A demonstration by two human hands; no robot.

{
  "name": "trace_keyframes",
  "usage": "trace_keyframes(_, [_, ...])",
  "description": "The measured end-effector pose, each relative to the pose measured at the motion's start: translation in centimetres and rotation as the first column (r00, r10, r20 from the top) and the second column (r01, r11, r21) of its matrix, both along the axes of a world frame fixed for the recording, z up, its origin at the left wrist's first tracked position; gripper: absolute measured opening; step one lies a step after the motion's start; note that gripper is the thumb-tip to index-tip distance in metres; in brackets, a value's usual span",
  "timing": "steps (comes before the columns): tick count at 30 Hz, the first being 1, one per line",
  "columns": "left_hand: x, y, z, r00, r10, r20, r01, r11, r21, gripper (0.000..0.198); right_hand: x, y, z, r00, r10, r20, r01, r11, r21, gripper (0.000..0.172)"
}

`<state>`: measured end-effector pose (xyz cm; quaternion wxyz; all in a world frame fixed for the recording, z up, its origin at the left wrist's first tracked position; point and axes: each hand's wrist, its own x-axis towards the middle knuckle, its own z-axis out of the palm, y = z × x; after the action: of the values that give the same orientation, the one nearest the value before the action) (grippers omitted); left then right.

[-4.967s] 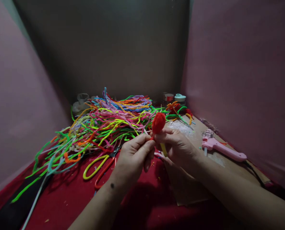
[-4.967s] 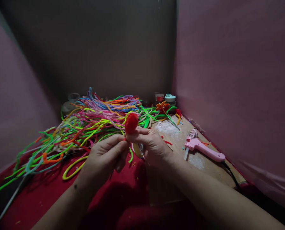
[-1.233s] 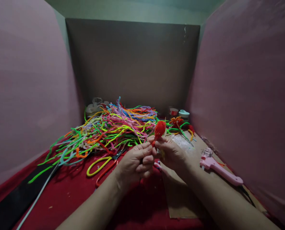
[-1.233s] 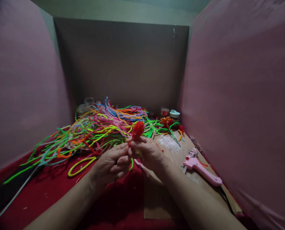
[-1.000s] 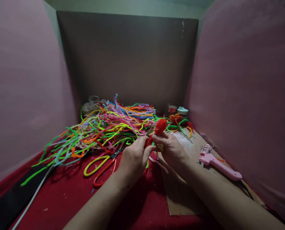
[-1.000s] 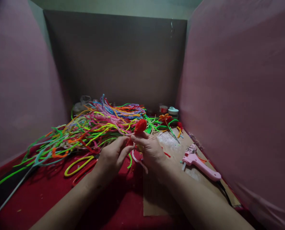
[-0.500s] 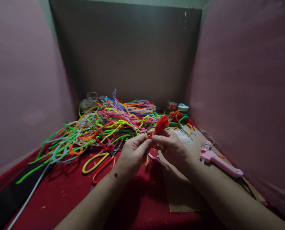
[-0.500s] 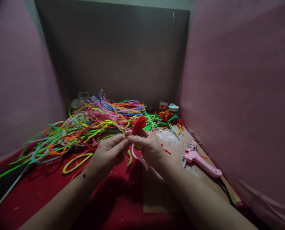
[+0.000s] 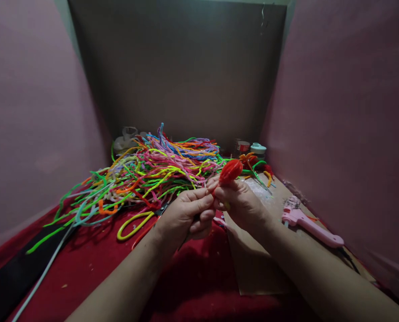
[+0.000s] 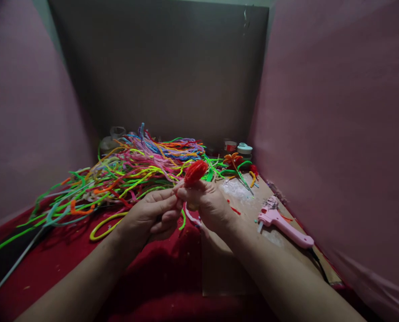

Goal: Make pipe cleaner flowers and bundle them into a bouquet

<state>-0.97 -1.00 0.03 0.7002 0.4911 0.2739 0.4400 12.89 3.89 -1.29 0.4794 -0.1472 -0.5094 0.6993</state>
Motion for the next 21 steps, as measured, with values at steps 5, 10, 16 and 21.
trace_keyframes(5, [0.7, -0.1, -0.2, 0.814, 0.445, -0.374, -0.261, 0.854, 0.45, 0.02, -0.3, -0.1, -0.2, 0.991, -0.131, -0.001, 0.13, 0.989, -0.072, 0.014])
trace_keyframes(10, [0.7, 0.2, -1.0, 0.501, 0.777, -0.381, -0.231, 0.545, 0.806, 0.017, -0.5, 0.1, -0.9, 0.989, -0.148, 0.014, 0.149, 0.988, -0.041, 0.011])
trace_keyframes(16, [0.6, -0.2, 0.4, 0.755, 0.557, -0.346, -0.373, 0.798, 0.473, 0.025, -0.2, -0.3, -0.1, 0.989, -0.114, 0.093, 0.107, 0.991, 0.077, 0.018])
trace_keyframes(21, [0.6, -0.2, 0.6, 0.894, 0.392, -0.216, -0.357, 0.916, 0.185, 0.024, 0.0, 0.3, -0.4, 0.983, -0.124, 0.137, 0.113, 0.99, 0.085, 0.009])
